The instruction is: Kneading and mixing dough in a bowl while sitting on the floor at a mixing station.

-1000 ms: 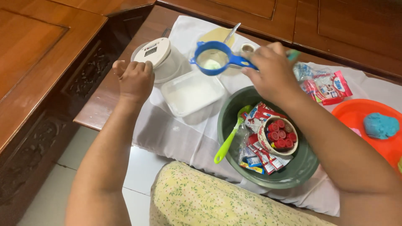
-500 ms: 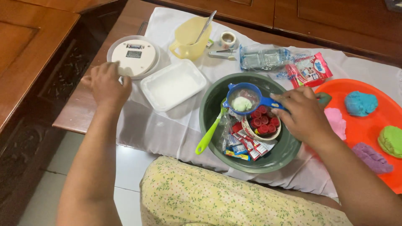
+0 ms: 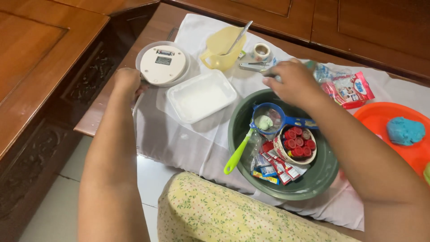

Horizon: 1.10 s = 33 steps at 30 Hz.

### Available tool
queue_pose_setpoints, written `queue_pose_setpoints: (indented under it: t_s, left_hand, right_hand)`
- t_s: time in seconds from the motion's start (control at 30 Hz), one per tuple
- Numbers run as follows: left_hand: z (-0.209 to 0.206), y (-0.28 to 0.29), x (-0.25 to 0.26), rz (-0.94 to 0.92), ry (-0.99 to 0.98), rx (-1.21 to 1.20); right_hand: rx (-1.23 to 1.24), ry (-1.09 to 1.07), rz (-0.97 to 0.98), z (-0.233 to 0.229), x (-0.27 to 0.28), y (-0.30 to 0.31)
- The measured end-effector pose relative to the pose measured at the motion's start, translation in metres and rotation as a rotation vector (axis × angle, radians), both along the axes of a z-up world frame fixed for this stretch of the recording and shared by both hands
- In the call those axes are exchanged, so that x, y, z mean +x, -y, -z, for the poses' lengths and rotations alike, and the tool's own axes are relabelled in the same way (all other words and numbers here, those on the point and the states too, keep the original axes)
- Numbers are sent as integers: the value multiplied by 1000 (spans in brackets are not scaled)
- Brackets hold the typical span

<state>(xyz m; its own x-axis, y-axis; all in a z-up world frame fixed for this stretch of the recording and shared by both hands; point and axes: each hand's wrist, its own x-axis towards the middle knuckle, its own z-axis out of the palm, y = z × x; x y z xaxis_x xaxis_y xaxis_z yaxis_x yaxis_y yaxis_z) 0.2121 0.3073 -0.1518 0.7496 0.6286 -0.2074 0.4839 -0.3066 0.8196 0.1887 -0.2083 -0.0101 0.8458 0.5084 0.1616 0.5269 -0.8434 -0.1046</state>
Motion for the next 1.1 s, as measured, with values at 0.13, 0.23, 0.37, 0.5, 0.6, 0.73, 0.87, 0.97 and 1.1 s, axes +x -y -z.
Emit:
queue_pose_setpoints:
  t_s: [0.13, 0.23, 0.37, 0.5, 0.6, 0.73, 0.87, 0.97, 1.1]
  left_hand:
    - [-28, 12, -20, 168, 68, 77]
    - [-39, 10, -19, 227, 17, 128]
    - [-38, -13, -16, 350, -86, 182]
    - [-34, -29, -28, 273, 42, 153]
    - [-49, -46, -37, 250, 74, 295]
    - [-93, -44, -57, 214, 62, 496]
    - [-159, -16, -85, 237, 70, 267]
    - [-180, 8, -106, 305, 78, 147]
    - [-177, 33, -111, 399, 28, 127]
  right_hand:
    - [-159, -308, 75, -11, 17, -91]
    - [-235, -401, 108, 50, 63, -115]
    - [-211, -470, 134, 57, 63, -140]
    - [-102, -584, 67, 51, 47, -145]
    - [-57, -582, 71, 36, 38, -159]
    - [19, -487, -2, 10, 28, -188]
    - [128, -226, -21, -20, 1, -206]
    - [207, -101, 28, -24, 12, -195]
    - [253, -183, 338, -26, 48, -162]
